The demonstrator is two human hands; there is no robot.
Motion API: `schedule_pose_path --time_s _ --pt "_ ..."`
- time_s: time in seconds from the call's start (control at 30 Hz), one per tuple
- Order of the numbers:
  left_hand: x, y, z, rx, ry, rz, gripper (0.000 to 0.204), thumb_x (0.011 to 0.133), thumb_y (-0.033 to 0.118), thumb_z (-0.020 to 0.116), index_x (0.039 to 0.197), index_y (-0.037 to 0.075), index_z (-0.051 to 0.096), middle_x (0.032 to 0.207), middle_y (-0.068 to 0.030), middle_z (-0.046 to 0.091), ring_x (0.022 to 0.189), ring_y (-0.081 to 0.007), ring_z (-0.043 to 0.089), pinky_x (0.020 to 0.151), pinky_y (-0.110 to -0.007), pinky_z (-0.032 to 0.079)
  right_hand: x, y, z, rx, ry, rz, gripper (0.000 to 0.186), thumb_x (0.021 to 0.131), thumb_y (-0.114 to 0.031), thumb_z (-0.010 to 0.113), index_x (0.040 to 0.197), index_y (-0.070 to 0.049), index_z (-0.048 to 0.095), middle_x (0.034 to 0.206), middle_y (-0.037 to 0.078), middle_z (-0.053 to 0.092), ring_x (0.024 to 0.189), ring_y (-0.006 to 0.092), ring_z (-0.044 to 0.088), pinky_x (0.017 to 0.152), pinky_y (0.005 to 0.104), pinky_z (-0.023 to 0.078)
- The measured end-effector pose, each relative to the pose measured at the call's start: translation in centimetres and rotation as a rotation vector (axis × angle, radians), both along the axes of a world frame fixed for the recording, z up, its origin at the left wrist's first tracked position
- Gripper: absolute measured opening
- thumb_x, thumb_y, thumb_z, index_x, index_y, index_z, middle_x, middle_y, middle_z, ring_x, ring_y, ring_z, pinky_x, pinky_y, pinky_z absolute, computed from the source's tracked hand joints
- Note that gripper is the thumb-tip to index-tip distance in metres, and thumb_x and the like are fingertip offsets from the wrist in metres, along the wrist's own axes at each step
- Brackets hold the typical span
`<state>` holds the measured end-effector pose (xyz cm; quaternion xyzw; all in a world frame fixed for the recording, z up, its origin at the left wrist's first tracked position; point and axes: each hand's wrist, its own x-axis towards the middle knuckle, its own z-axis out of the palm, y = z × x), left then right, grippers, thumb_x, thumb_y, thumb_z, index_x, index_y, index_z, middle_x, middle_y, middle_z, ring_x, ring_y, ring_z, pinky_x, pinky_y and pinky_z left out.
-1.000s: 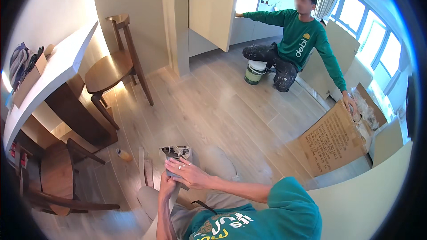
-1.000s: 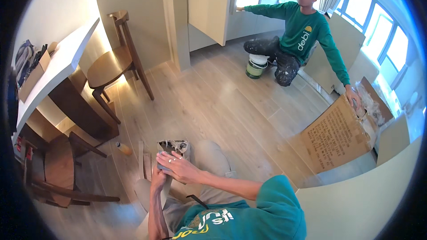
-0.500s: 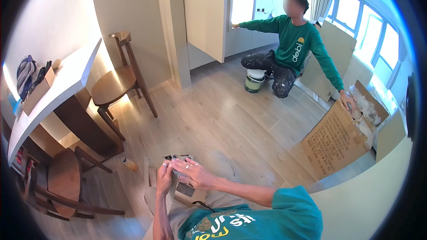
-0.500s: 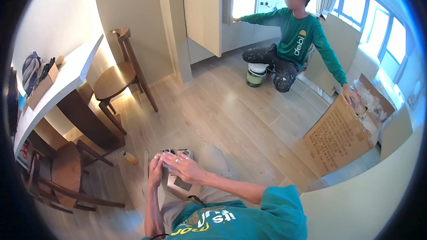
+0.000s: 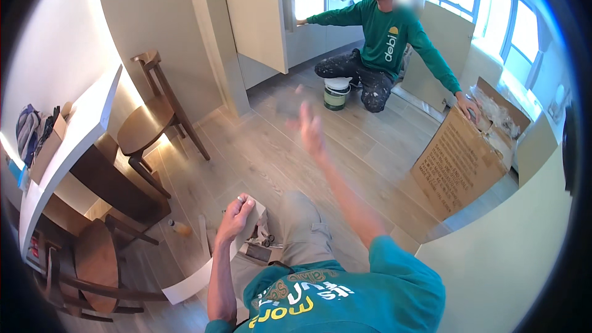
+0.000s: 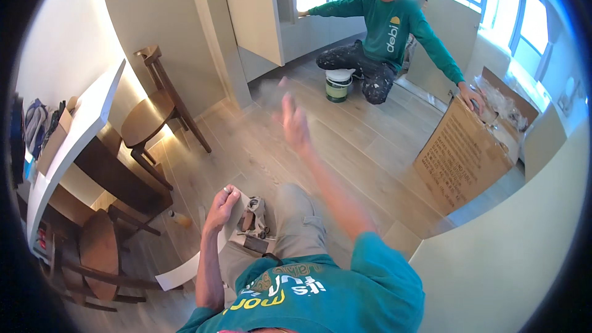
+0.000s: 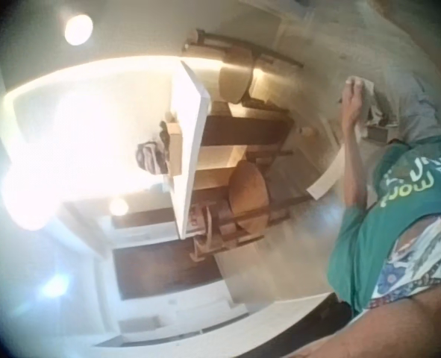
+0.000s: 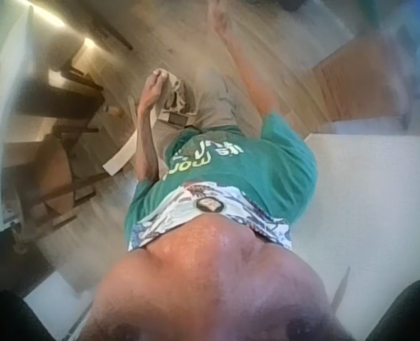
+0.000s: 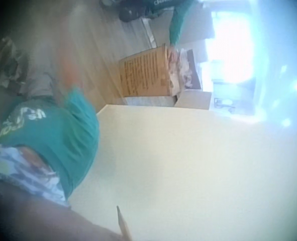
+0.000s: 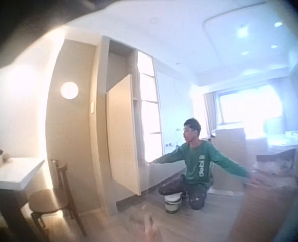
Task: The person marks a measurement on a shelf with a pencil, sits on the floor to cut a wooden strip with scissors, and then sands the strip before positioning it onto the cabinet frame.
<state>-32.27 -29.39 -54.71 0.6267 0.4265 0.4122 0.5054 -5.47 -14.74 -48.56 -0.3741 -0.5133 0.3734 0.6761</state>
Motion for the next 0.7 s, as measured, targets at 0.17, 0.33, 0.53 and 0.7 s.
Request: schedule_pose_path --time_s 0.17,0.33,0.53,0.7 --pt "1.9 1.0 3.4 -0.05 -0.026 -0.111 0.018 0.103 0.022 0.049 0.09 0.01 0.051 0.074 0.002 0.055 0.065 -0.0075 0.059 0.061 -0.024 0.049 6.1 5.0 13.8 0.202 0.377 -0.007 0.059 0.105 -0.042 0.043 0.149 -0.005 0.031 0.13 0.015 0.057 0.093 0.0278 0.071 0.071 0.035 0.061" --pt "2.0 2.3 2.7 -0.086 -0.07 -0.123 0.017 0.103 0.02 0.046 0.092 0.009 0.05 0.074 -0.0005 0.056 0.067 -0.0107 0.062 0.061 -0.026 0.05 6.9 5.6 16.7 0.299 0.297 -0.008 0.055 0.105 -0.033 0.047 0.15 -0.007 0.029 0.126 0.015 0.059 0.096 0.0281 0.071 0.075 0.0354 0.061" --pt "1.8 3.0 1.2 -0.025 -0.068 -0.084 0.02 0.104 0.021 0.047 0.089 0.008 0.049 0.075 -0.0027 0.058 0.066 -0.0118 0.062 0.062 -0.028 0.049 5.4 4.1 11.2 0.152 -0.006 -0.032 0.038 0.102 -0.029 0.054 0.13 -0.002 0.056 0.124 0.011 0.063 0.101 0.0206 0.068 0.086 0.033 0.054" --pt "0.7 4.4 0.6 -0.049 -0.043 -0.048 0.021 0.104 0.022 0.049 0.088 0.008 0.05 0.08 0.0002 0.059 0.072 -0.0078 0.06 0.065 -0.028 0.049 -2.9 -8.0 0.1 0.249 -0.368 0.163 0.044 0.1 -0.008 0.053 0.144 -0.01 0.05 0.142 0.014 0.055 0.131 0.03 0.053 0.109 0.0385 0.042"
